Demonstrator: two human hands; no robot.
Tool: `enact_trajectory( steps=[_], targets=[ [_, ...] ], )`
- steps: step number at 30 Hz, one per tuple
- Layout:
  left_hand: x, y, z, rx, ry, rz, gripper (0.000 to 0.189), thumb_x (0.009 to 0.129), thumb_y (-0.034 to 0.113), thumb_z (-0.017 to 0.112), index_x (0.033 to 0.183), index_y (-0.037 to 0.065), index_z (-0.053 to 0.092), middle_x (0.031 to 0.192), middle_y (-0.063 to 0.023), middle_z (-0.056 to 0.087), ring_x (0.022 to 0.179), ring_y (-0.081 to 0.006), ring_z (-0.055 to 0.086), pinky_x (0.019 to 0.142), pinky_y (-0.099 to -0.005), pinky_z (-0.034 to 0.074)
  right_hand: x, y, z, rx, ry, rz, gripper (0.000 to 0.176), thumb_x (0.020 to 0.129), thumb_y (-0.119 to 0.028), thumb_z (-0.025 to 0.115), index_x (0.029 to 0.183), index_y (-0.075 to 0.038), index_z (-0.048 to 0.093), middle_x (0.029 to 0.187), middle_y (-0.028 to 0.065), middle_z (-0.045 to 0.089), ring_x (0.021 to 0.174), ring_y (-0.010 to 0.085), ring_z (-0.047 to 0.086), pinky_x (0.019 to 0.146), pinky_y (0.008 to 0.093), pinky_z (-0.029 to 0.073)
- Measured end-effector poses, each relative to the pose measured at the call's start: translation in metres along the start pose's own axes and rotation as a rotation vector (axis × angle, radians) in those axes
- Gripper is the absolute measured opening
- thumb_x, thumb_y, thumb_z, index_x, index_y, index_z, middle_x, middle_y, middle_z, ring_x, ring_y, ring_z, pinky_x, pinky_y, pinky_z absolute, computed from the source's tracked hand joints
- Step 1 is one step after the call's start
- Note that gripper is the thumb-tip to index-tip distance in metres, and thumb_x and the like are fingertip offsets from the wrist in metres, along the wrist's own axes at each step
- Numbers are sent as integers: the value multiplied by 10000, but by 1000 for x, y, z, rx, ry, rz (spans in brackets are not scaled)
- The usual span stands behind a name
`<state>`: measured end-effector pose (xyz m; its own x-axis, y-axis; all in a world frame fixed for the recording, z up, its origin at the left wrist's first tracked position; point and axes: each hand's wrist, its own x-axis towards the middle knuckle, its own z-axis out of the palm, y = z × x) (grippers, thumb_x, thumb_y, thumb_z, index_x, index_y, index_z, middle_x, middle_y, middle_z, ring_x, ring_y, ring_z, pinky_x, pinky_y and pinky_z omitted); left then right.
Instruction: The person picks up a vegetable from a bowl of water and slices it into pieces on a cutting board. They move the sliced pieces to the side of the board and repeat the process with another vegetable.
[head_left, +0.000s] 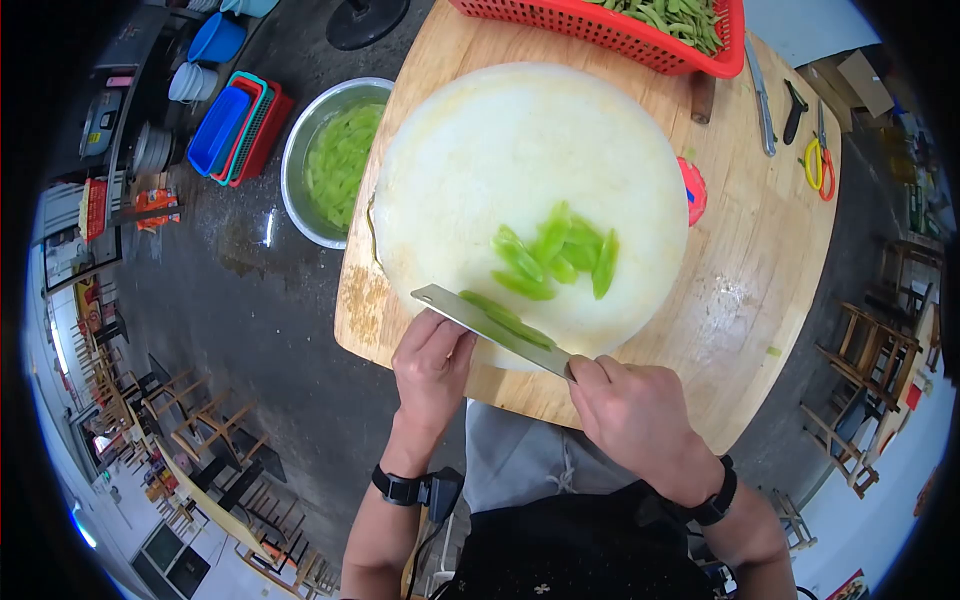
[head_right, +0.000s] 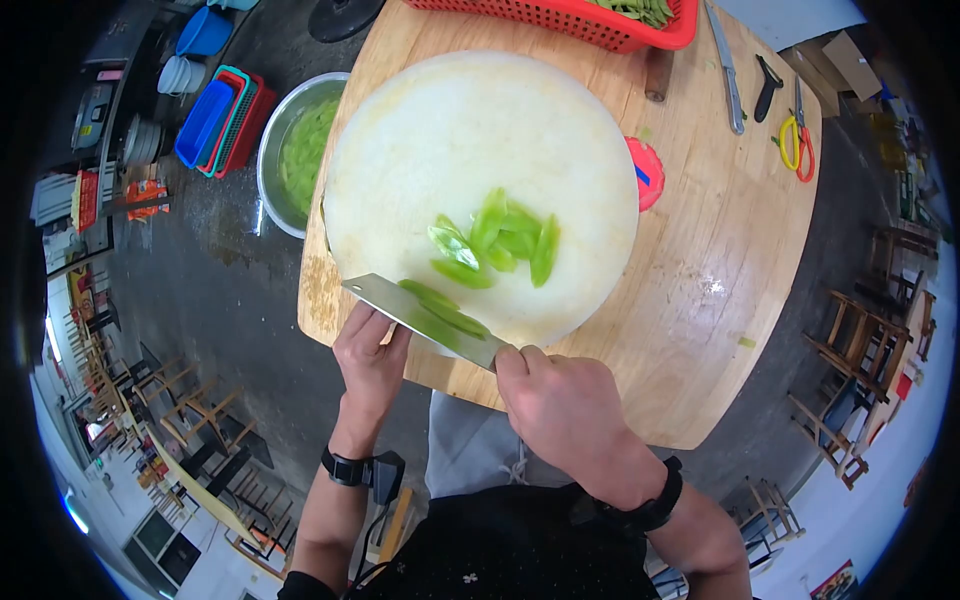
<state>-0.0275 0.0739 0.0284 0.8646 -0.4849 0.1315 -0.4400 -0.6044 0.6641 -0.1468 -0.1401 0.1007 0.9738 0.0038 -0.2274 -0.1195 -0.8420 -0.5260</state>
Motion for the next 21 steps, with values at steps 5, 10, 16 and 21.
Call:
enact_trajectory(
  steps=[5,10,16,21],
  targets=[
    [-2,-2,2,6,12,7,251,767,-93,825,992,12,790,971,-115,746,868,-314,727,740,-392,590,0,2,-1,-18,-15,-8,136,915,-133,750,1022,-71,694,731,56,624,564,255,647,499,388,486],
    [-1,2,0,-1,3,-26,266,752,-99,827,994,7,789,926,-121,720,826,-318,717,707,-390,583,-2,0,-2,-120,4,-62,103,872,-106,695,932,-68,621,719,45,603,562,204,669,498,352,519],
    [0,1,0,0,8,6,270,751,-106,825,997,0,788,907,-125,708,805,-322,708,694,-394,575,-3,1,-1,-113,11,-66,101,881,-116,691,948,-67,633,719,38,600,555,197,665,495,349,513],
    [-2,-1,0,-9,-1,-9,267,752,-106,823,995,-2,788,925,-126,719,828,-324,714,705,-393,577,-4,1,-1,-106,-5,-58,96,885,-119,689,942,-72,627,724,38,604,557,199,667,499,349,518]
  ],
)
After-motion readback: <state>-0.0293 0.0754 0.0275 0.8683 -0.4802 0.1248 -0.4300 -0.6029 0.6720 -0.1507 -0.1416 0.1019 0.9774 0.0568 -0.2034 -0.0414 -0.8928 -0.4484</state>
